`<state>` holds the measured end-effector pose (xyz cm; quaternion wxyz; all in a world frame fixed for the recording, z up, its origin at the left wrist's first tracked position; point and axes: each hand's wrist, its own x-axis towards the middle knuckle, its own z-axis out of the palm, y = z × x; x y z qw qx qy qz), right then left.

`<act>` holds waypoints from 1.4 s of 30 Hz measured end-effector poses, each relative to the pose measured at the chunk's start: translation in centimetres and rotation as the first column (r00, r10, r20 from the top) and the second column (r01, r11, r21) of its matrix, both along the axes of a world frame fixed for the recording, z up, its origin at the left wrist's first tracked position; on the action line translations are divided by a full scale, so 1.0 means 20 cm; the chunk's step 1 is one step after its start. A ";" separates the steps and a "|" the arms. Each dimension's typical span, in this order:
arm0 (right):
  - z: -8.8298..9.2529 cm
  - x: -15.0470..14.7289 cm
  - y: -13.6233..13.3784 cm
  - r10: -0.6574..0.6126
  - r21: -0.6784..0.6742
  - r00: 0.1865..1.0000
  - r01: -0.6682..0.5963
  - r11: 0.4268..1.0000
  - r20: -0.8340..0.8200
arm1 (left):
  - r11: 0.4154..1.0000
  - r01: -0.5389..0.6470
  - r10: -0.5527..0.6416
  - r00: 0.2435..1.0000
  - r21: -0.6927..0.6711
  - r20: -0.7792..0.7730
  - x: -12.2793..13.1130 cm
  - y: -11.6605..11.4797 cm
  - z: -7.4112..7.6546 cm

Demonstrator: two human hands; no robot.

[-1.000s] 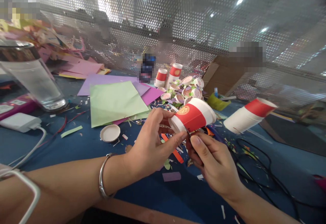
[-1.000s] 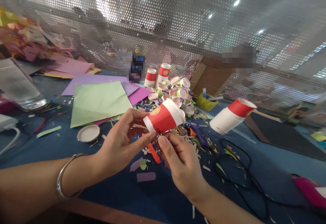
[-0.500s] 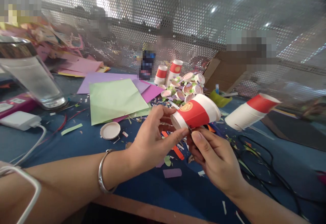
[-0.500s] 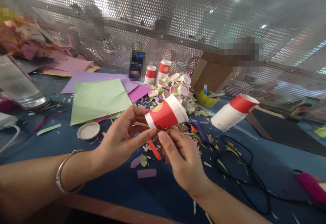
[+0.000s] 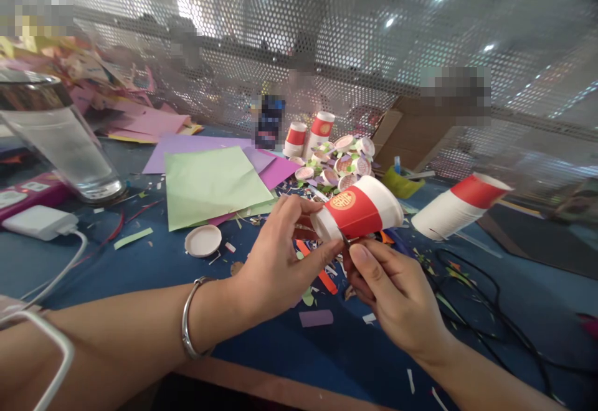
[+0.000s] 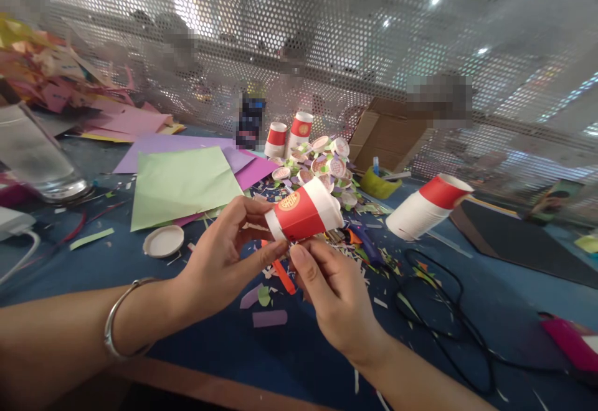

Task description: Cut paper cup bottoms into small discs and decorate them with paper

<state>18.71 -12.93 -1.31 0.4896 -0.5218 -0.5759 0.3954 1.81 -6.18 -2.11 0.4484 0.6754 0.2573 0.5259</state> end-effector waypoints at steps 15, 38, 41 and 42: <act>-0.01 0.00 0.01 -0.004 0.017 1.000 0.003 1.000 0.012 | 0.996 -0.056 0.059 0.998 0.072 -0.032 0.01 0.00 -0.02; 0.01 0.00 0.04 0.045 -0.077 0.983 -0.060 0.995 -0.176 | 0.984 -0.055 0.059 0.998 0.167 -0.017 -0.01 0.04 -0.02; 0.01 -0.01 0.04 0.043 -0.086 0.978 -0.062 0.994 -0.202 | 0.982 -0.063 0.067 0.998 0.180 -0.019 0.00 0.04 -0.02; 0.01 -0.01 0.04 0.043 -0.087 0.977 -0.062 0.994 -0.208 | 0.982 -0.067 0.071 0.997 0.177 -0.018 0.00 0.04 -0.03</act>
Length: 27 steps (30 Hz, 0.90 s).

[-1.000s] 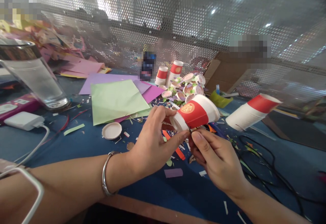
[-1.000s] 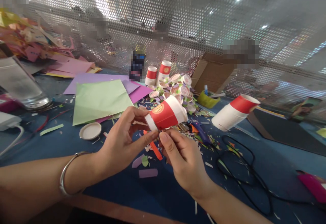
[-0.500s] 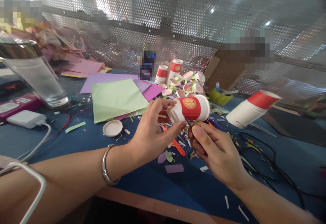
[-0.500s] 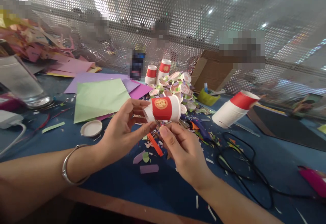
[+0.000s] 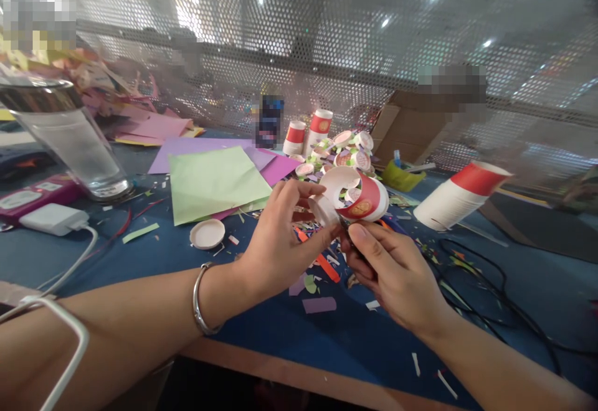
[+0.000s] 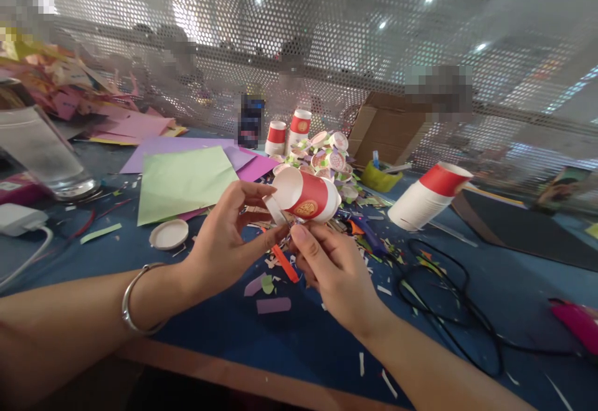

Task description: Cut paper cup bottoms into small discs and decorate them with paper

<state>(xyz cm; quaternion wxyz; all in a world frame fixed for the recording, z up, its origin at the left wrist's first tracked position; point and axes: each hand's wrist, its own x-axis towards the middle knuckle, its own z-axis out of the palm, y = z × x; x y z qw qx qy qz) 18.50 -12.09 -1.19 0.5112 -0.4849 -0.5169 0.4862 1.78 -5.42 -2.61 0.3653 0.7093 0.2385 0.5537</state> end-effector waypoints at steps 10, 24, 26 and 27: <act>0.02 0.00 -0.01 0.058 -0.011 0.997 -0.058 0.998 -0.048 | 1.000 0.009 -0.009 0.999 -0.018 -0.037 -0.01 -0.01 0.02; 0.03 -0.01 -0.02 0.024 0.028 0.999 -0.023 0.999 -0.025 | 0.995 0.033 -0.036 0.999 -0.095 -0.030 0.00 -0.05 0.03; 0.03 0.00 -0.02 0.014 0.027 1.000 -0.013 1.000 -0.010 | 0.992 0.056 -0.059 0.998 -0.114 -0.021 -0.01 -0.05 0.04; 0.03 0.00 -0.02 0.015 0.029 1.000 -0.014 0.999 -0.006 | 0.990 0.066 -0.069 0.997 -0.125 -0.019 -0.01 -0.05 0.05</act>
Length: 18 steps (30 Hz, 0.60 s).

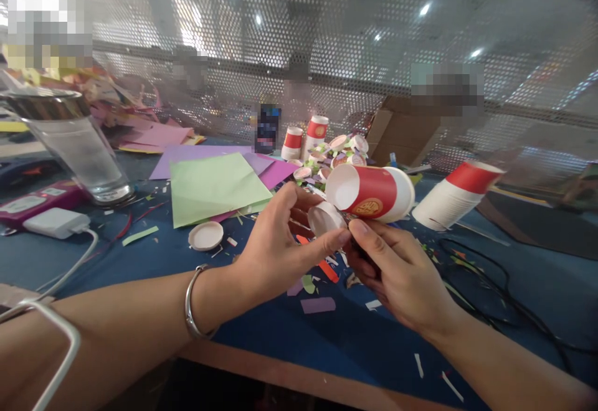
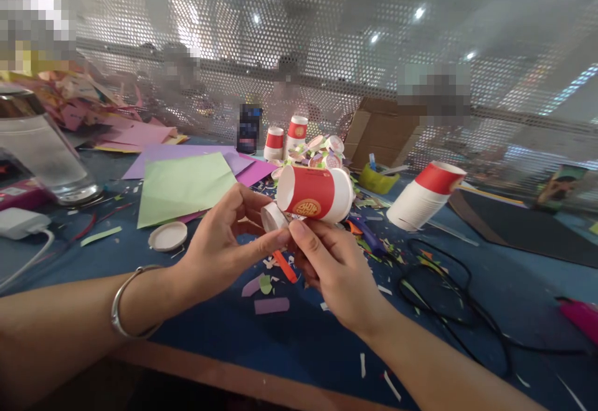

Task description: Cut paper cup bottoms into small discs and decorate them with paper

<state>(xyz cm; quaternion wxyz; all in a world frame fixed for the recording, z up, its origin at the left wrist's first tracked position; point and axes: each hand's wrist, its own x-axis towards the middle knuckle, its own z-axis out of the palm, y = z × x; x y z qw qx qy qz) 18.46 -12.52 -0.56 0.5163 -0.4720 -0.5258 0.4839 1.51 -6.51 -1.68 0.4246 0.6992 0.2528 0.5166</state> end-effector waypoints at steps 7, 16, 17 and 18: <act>-0.01 0.01 0.01 0.033 0.049 0.999 -0.034 0.998 0.016 | 0.991 0.076 -0.081 0.996 -0.111 -0.038 -0.02 -0.01 0.02; -0.03 0.03 0.03 0.018 0.062 0.998 -0.022 0.998 0.062 | 0.994 0.071 -0.079 0.993 -0.088 -0.090 -0.02 0.04 0.02; -0.03 0.03 0.03 0.014 0.057 0.998 -0.018 0.998 0.067 | 0.993 0.068 -0.077 0.992 -0.092 -0.099 -0.02 0.04 0.03; -0.03 0.03 0.03 0.010 0.051 0.997 -0.014 0.999 0.074 | 0.993 0.065 -0.075 0.992 -0.101 -0.105 -0.02 0.04 0.03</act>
